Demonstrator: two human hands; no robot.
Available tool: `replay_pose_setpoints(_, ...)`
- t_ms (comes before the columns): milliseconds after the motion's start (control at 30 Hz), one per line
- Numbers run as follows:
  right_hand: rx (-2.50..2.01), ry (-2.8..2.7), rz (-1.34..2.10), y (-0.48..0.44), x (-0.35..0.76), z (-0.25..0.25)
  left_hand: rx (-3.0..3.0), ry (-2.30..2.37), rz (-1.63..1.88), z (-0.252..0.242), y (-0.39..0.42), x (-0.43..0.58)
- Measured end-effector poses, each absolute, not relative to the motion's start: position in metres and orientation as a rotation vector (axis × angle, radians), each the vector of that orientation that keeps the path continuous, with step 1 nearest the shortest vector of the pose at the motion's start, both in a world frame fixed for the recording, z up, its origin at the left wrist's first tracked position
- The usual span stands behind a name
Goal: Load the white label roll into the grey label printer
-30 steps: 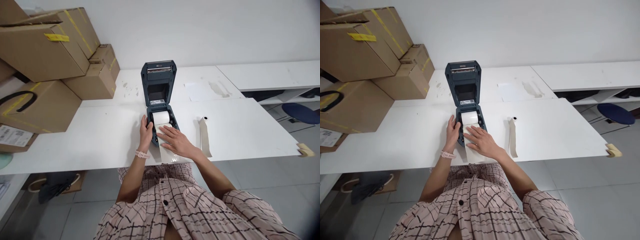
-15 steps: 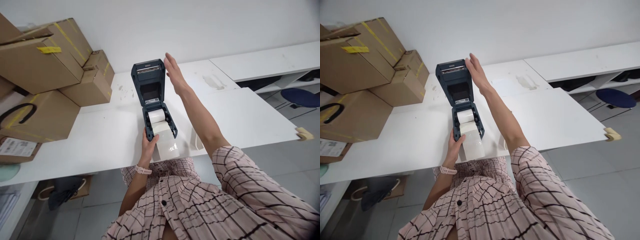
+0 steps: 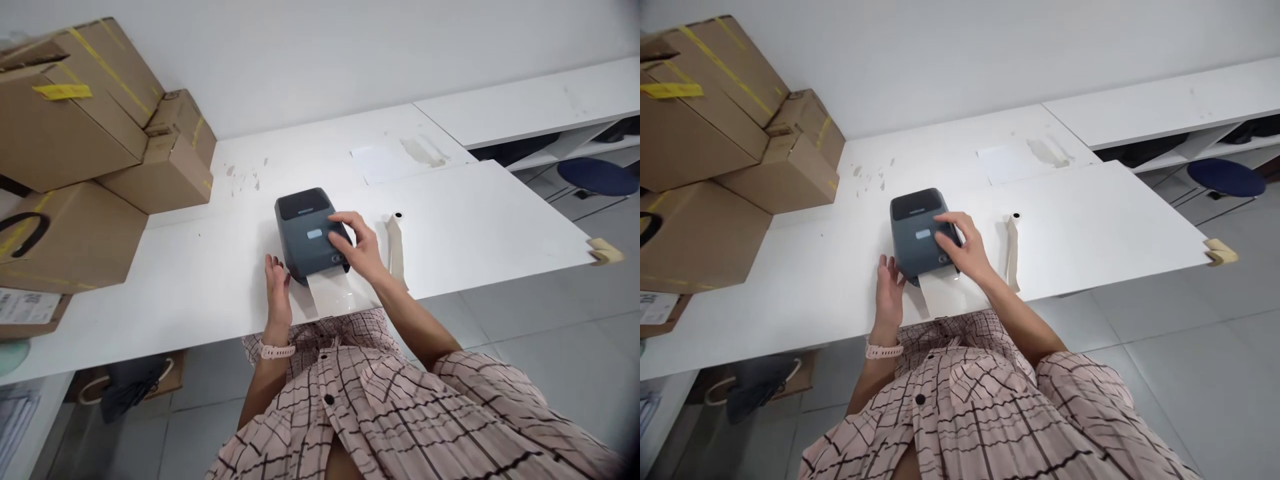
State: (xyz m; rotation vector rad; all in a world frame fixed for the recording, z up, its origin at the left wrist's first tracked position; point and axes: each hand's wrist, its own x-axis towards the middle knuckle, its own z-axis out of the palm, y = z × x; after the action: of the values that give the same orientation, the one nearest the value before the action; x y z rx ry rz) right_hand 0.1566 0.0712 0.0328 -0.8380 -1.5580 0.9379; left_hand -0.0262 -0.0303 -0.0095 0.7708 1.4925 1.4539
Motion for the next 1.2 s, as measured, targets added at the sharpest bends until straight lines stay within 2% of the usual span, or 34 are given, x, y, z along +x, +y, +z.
replay_pose_setpoints(167, -1.040, -1.242, 1.505, 0.058, 0.160, -0.013, 0.802, 1.534, 1.399, -0.001, -0.021, -0.016)
replay_pose_setpoints(267, -1.026, -1.167, 1.660, 0.059, 0.160, -0.017, 0.799, 1.460, 1.405, -0.005, -0.016, -0.009)
replay_pose_setpoints(633, -0.982, -1.317, 1.403, 0.053, 0.159, -0.032, 0.986, 1.482, 1.532, -0.021, -0.010, -0.010)
replay_pose_setpoints(767, -0.984, -1.349, 1.415, 0.056, 0.161, -0.033, 1.019, 1.471, 1.497, -0.021, -0.013, -0.012)
replay_pose_setpoints(967, -0.978, -1.337, 1.443, 0.058, 0.162, -0.029, 0.882, 1.820, 1.435, -0.031, -0.066, 0.005)
replay_pose_setpoints(1100, -0.986, -1.349, 1.416, 0.057, 0.161, -0.027, 0.797, 1.548, 1.127, -0.024, -0.078, 0.016)
replay_pose_setpoints(1200, -0.995, -1.357, 1.416, 0.057, 0.161, -0.028, 0.601, 1.347, 1.055, -0.009, -0.067, 0.017)
